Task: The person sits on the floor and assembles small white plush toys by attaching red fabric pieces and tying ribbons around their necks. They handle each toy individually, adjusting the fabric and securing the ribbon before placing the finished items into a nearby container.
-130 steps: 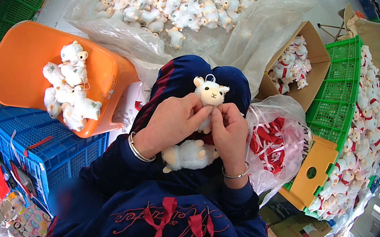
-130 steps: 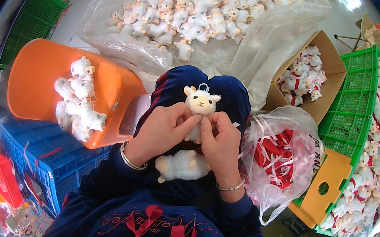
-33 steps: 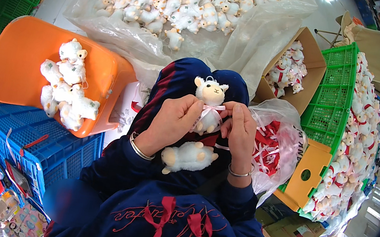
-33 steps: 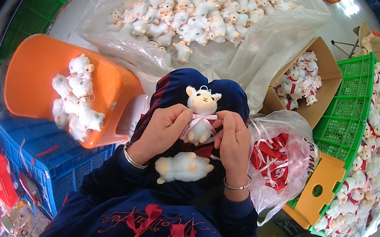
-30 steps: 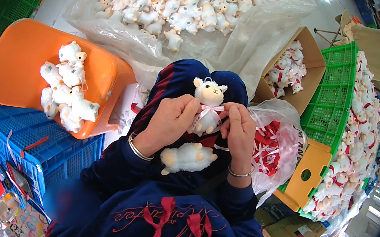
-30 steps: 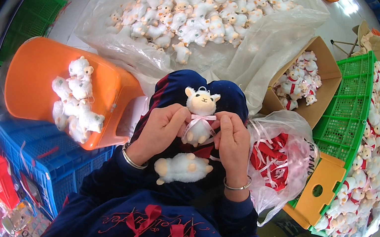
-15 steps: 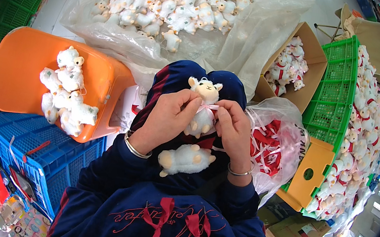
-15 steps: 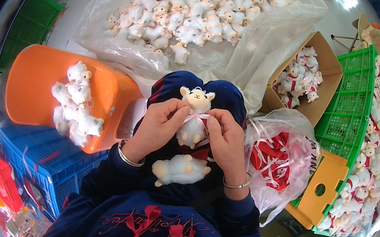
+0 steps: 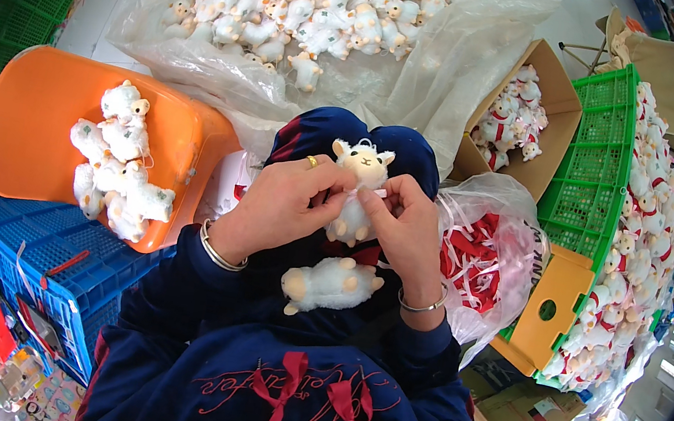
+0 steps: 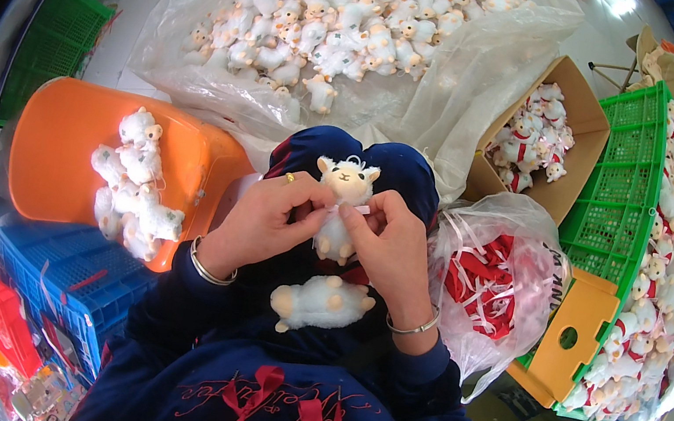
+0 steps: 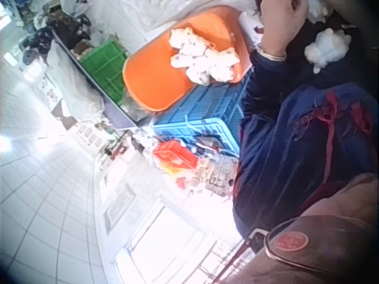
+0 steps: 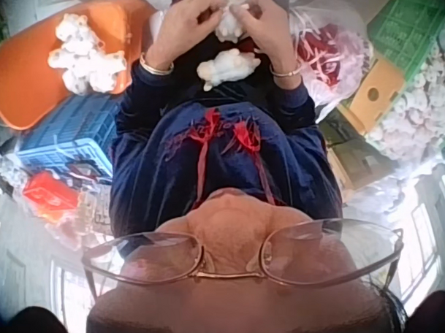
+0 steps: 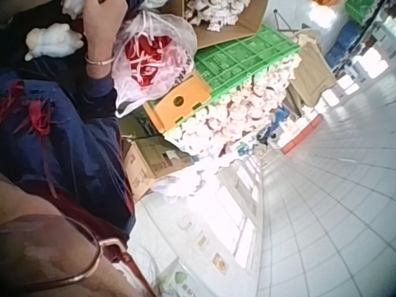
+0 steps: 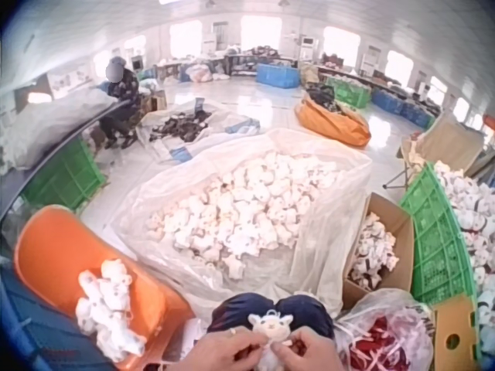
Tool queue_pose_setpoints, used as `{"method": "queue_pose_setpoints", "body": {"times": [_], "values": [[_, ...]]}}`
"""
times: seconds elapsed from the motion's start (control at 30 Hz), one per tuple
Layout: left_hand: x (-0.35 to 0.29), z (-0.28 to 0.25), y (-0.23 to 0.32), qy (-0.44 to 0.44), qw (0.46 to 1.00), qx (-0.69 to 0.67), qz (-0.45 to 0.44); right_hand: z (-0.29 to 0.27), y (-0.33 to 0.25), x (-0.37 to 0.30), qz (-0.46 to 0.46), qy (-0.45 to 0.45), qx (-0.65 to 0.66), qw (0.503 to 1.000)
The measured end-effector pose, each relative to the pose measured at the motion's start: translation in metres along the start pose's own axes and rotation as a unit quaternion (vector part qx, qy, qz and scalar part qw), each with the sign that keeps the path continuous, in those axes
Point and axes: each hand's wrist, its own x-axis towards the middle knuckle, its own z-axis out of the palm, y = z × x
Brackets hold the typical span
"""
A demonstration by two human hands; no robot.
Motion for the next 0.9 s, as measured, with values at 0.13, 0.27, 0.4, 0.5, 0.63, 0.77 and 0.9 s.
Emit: {"method": "queue_pose_setpoints", "body": {"times": [0.13, 0.27, 0.4, 0.5, 0.63, 0.77, 0.9], "values": [[0.0033, -0.0021, 0.0, -0.003, 0.998, 0.051, 0.029, 0.0007, 0.0011, -0.0003, -0.001, 0.002, -0.003, 1.0], [0.0058, -0.0013, 0.0032, 0.004, 0.994, 0.097, 0.041, 0.0016, 0.0062, 0.0012, 0.004, 0.007, -0.004, 1.0], [0.0055, -0.0027, 0.0038, 0.002, 0.991, 0.126, 0.044, 0.0021, 0.0044, 0.0008, 0.001, 0.005, -0.007, 1.0], [0.0049, -0.0016, 0.0041, 0.018, 0.988, 0.148, 0.052, 0.0022, 0.0049, 0.0009, -0.009, 0.004, -0.024, 1.0], [0.0039, 0.004, 0.0004, 0.033, 0.988, 0.139, 0.057, 0.0026, 0.004, 0.0001, -0.007, 0.003, -0.023, 1.0], [0.0008, 0.007, -0.0052, 0.055, 0.994, 0.093, 0.021, 0.0025, 0.0016, 0.0011, -0.012, 0.006, -0.052, 0.999], [0.0026, -0.0013, 0.0023, 0.053, 0.997, 0.035, -0.04, 0.0023, 0.0061, 0.0018, -0.019, 0.006, -0.026, 0.999]]}}
